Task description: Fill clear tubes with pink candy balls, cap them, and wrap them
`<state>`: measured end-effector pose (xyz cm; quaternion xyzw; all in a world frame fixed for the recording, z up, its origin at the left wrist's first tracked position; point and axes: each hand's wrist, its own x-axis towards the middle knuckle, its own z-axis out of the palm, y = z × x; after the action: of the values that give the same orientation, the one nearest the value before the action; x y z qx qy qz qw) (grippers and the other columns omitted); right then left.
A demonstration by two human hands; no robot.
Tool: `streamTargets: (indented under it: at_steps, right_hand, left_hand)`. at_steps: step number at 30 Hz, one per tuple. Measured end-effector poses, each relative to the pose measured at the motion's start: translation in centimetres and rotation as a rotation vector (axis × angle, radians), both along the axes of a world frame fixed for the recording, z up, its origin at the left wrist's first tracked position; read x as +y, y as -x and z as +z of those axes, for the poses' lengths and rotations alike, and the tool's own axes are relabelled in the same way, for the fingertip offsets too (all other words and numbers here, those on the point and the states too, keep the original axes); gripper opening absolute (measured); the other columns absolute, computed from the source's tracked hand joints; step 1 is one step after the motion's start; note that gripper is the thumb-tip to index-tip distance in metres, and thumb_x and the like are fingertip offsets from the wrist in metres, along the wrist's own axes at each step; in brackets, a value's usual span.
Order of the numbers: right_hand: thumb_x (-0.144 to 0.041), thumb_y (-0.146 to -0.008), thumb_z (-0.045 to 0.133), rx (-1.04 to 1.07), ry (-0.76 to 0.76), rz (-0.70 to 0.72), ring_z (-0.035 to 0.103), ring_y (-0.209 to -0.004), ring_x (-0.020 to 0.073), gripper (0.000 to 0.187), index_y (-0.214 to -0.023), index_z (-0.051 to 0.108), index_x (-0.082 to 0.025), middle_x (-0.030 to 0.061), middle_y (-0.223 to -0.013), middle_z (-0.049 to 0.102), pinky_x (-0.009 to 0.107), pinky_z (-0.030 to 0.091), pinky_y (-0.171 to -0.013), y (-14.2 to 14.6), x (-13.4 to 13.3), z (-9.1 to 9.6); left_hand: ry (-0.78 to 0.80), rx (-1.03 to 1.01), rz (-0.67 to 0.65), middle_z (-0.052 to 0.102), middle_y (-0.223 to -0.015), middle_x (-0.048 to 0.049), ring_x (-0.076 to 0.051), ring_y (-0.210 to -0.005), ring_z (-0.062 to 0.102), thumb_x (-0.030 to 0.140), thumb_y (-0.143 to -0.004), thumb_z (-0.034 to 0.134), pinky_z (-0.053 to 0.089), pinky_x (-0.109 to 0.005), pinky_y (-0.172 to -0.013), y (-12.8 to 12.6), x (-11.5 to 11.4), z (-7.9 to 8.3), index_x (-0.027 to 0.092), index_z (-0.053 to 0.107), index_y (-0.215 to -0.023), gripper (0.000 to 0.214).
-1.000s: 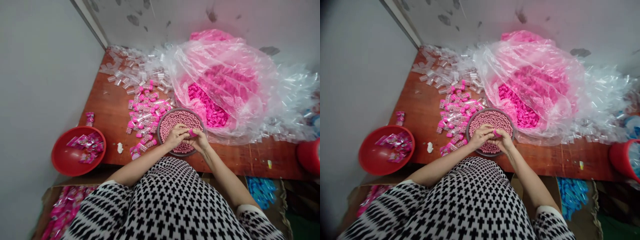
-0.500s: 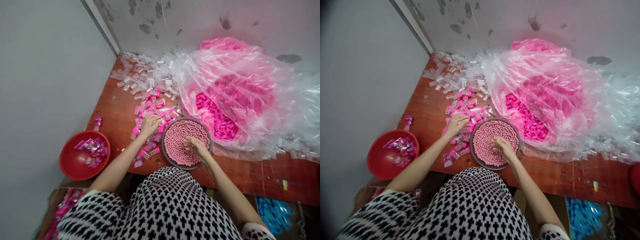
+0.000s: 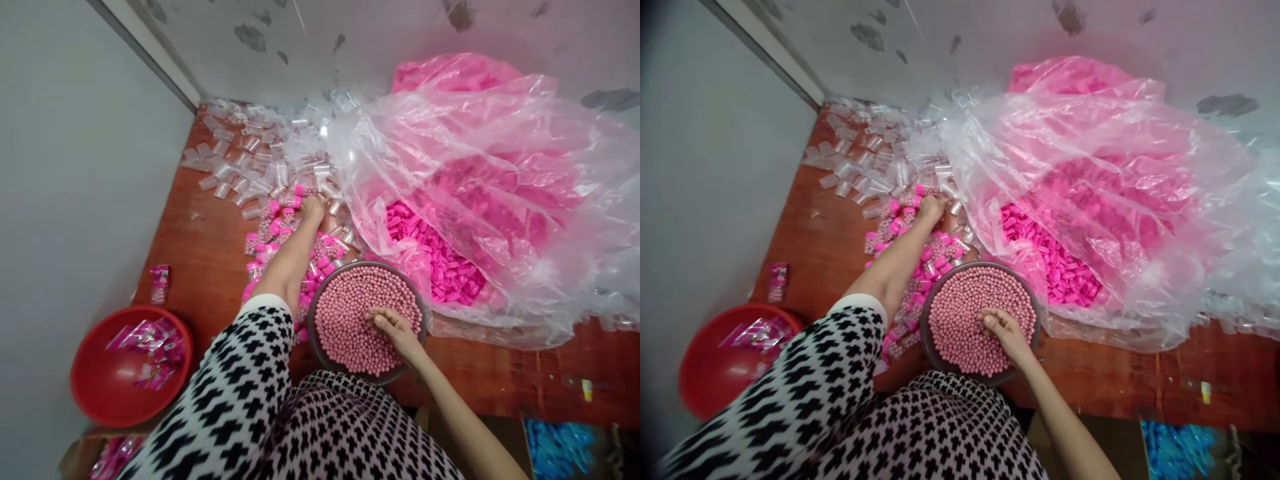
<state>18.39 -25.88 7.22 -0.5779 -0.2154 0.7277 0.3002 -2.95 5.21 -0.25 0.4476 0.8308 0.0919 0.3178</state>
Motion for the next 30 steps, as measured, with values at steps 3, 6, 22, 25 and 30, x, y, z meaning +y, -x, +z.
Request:
streamTargets:
  at_steps: [3,6,22,25,30]
  right_hand:
    - [-0.052,-0.069,0.071,-0.01,-0.035,0.04,0.062,-0.082,0.0174,0.038,-0.095,0.068,-0.024,0.0041,-0.094,0.07,0.032,0.048,-0.073,0.3,-0.2,-0.4]
    - [-0.053,-0.071,0.068,-0.013,-0.081,0.074,0.061,-0.079,0.0161,0.038,-0.095,0.067,-0.024,0.003,-0.093,0.07,0.03,0.048,-0.071,0.4,-0.1,-0.3]
    - [-0.029,-0.081,0.051,-1.266,-0.419,0.049,0.062,-0.089,0.0236,0.027,-0.096,0.067,-0.014,0.012,-0.097,0.07,0.039,0.045,-0.086,-16.9,8.7,-1.6]
    - [-0.029,-0.083,0.052,-1.462,-0.376,0.177,0.061,-0.097,0.0264,0.033,-0.107,0.064,-0.011,0.0172,-0.105,0.068,0.038,0.043,-0.088,-17.0,11.6,-2.0]
    - [-0.032,-0.085,0.05,-1.543,-0.235,0.27,0.062,-0.097,0.0267,0.032,-0.106,0.066,-0.012,0.0183,-0.103,0.068,0.035,0.043,-0.084,-15.9,14.0,-2.7]
  left_hand:
    - [0.007,0.051,0.003,0.067,-0.102,-0.0206,-0.03,-0.098,0.063,0.04,-0.074,0.067,0.048,-0.037,-0.077,-0.6,0.6,-0.8,0.009,0.064,-0.102,0.042]
    - [-0.05,0.115,-0.02,0.064,-0.113,-0.0168,-0.031,-0.104,0.06,0.036,-0.074,0.067,0.048,-0.043,-0.083,-1.1,0.6,-1.1,0.015,0.06,-0.11,0.042]
    - [-0.328,-0.078,-0.868,0.068,-0.096,-0.0041,-0.021,-0.083,0.062,0.042,-0.084,0.05,0.047,-0.031,-0.074,0.0,-14.7,10.1,0.024,0.062,-0.106,0.031]
    - [-0.219,0.012,-1.203,0.068,-0.099,-0.0086,-0.025,-0.088,0.063,0.036,-0.087,0.047,0.047,-0.033,-0.068,-1.9,-20.1,11.2,0.024,0.065,-0.097,0.024]
    - [0.033,0.1,-1.408,0.067,-0.085,-0.0177,-0.027,-0.084,0.063,0.005,-0.081,0.042,0.046,-0.034,-0.067,-6.0,-23.9,8.2,0.011,0.066,-0.085,0.025]
